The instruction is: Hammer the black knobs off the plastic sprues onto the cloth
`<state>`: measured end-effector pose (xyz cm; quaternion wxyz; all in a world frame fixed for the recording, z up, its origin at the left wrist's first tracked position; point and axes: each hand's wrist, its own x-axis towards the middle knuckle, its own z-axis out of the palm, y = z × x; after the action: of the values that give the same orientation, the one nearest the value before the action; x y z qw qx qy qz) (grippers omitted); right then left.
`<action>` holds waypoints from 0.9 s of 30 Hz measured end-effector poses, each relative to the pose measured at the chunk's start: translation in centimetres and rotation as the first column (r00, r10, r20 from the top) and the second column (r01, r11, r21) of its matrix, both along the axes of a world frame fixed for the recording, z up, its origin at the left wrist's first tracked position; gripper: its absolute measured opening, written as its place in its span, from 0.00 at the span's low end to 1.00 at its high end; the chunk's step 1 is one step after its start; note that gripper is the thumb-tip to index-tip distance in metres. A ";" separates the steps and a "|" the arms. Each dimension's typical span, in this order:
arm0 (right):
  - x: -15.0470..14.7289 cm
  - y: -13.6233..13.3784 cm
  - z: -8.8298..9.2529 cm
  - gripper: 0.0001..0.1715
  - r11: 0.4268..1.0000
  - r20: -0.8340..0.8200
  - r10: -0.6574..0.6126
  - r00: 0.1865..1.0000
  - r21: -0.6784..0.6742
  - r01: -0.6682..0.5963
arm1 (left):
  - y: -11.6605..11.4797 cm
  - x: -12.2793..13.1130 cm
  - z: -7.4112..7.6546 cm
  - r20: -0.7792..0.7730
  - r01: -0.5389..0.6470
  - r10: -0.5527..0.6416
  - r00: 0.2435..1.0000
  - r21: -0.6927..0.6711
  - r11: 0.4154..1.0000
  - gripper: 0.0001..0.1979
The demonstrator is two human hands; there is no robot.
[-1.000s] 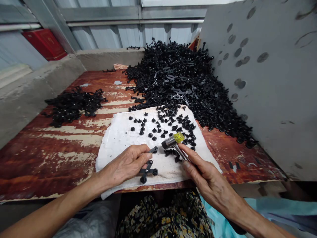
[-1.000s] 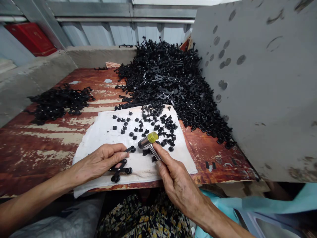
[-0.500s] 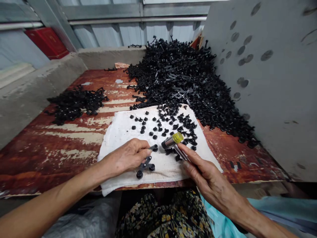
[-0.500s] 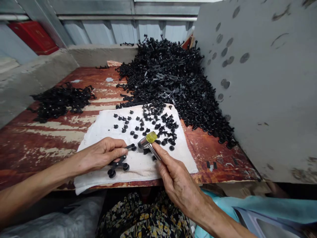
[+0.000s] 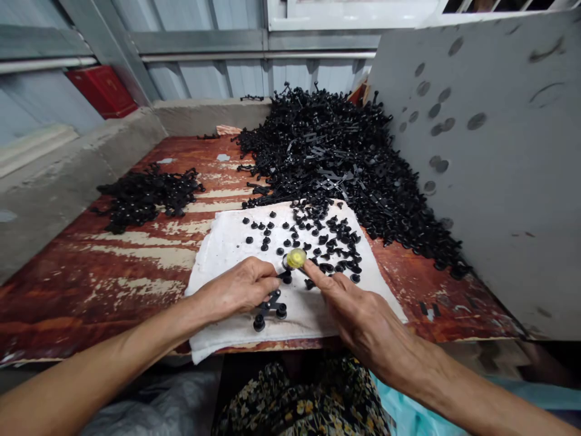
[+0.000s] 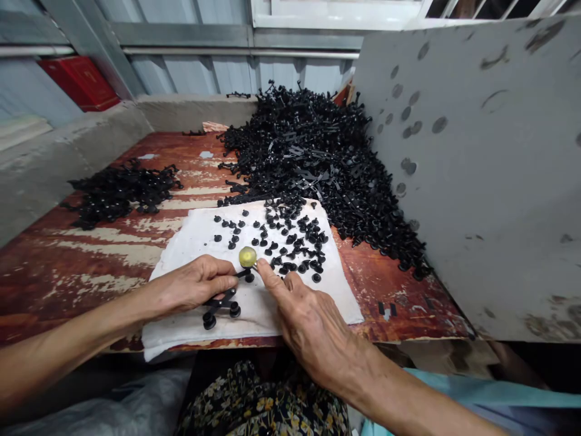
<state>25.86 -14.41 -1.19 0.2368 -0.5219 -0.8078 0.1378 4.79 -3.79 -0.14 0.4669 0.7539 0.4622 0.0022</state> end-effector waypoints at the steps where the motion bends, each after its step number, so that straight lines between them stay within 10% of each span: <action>1: 0.0 0.0 0.1 0.46 1.000 -0.022 0.005 1.000 0.009 -0.005 | 0.0 0.0 -0.1 0.003 -0.004 0.004 1.000 -0.001 1.000 0.15; 27: 0.1 -0.8 0.1 0.46 1.000 -0.058 0.014 0.998 0.018 -0.013 | -0.7 0.0 -1.1 0.010 -0.039 0.039 0.999 0.032 0.999 0.14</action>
<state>25.95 -15.22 -1.12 0.2637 -0.5103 -0.8052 0.1473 4.81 -4.48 -1.25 0.4565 0.7523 0.4745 0.0221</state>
